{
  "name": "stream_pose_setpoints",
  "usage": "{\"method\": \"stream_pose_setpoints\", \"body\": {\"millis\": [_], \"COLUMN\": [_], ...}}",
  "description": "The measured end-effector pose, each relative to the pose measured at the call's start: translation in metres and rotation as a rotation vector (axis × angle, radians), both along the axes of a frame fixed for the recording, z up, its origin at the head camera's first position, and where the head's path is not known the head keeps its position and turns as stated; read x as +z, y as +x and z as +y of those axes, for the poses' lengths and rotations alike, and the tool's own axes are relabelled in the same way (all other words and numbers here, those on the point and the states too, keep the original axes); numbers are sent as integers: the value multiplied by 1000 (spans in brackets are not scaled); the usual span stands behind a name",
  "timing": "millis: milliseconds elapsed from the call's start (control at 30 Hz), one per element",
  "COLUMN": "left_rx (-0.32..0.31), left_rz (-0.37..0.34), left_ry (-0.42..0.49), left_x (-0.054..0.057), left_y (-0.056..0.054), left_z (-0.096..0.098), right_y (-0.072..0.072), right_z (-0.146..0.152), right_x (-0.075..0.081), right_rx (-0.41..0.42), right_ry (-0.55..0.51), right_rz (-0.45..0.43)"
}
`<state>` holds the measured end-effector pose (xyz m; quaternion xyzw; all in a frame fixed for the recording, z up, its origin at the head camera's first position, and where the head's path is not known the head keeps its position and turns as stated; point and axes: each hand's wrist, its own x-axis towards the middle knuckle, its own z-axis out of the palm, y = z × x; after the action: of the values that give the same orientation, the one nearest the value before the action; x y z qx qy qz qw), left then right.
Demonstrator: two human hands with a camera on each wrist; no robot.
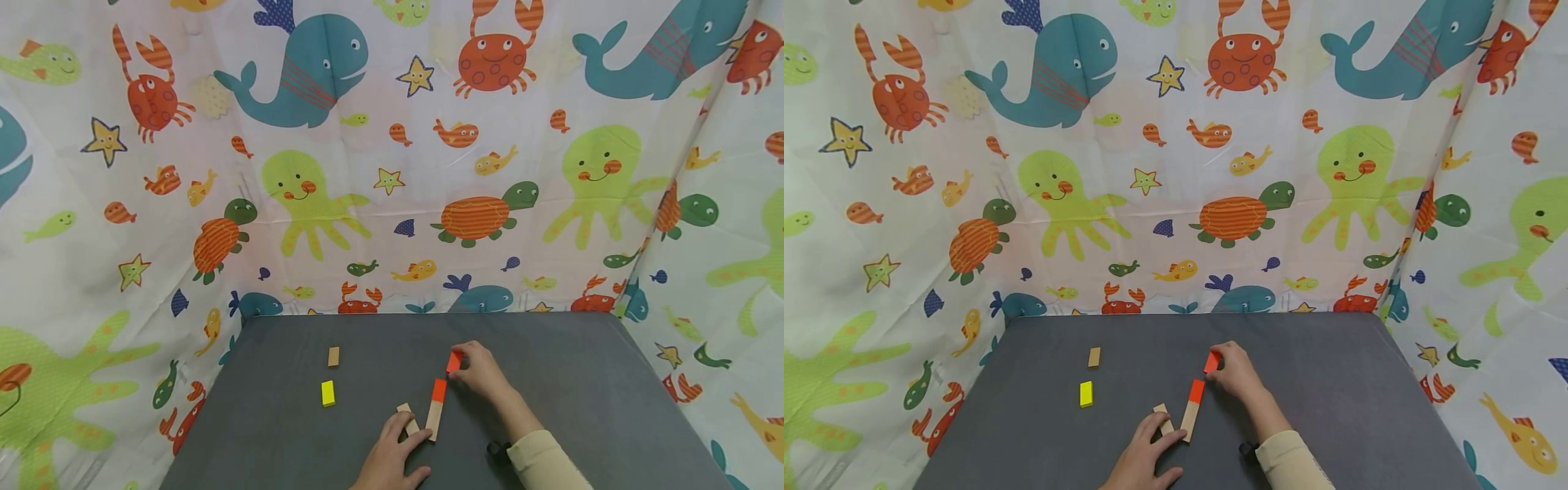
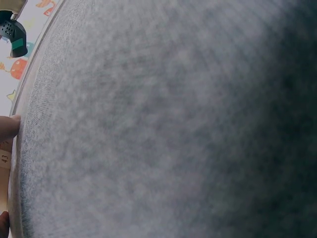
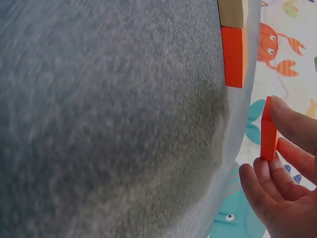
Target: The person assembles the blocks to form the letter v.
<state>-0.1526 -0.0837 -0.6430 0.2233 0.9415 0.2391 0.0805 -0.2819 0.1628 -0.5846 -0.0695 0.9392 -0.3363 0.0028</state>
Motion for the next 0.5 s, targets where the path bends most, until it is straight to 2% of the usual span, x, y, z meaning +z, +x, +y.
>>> {"method": "stream_pose_setpoints", "body": {"millis": [300,500], "left_rx": [25,22], "left_rz": [-59,-65], "left_ry": [-17,-14], "left_x": [2,2], "left_y": [-1,-1], "left_z": [1,1], "right_y": [-1,-2], "right_z": [-10,-14], "right_x": [-3,-3], "right_rx": [7,13], "right_ry": [-23,-31], "right_rz": [-10,-6]}}
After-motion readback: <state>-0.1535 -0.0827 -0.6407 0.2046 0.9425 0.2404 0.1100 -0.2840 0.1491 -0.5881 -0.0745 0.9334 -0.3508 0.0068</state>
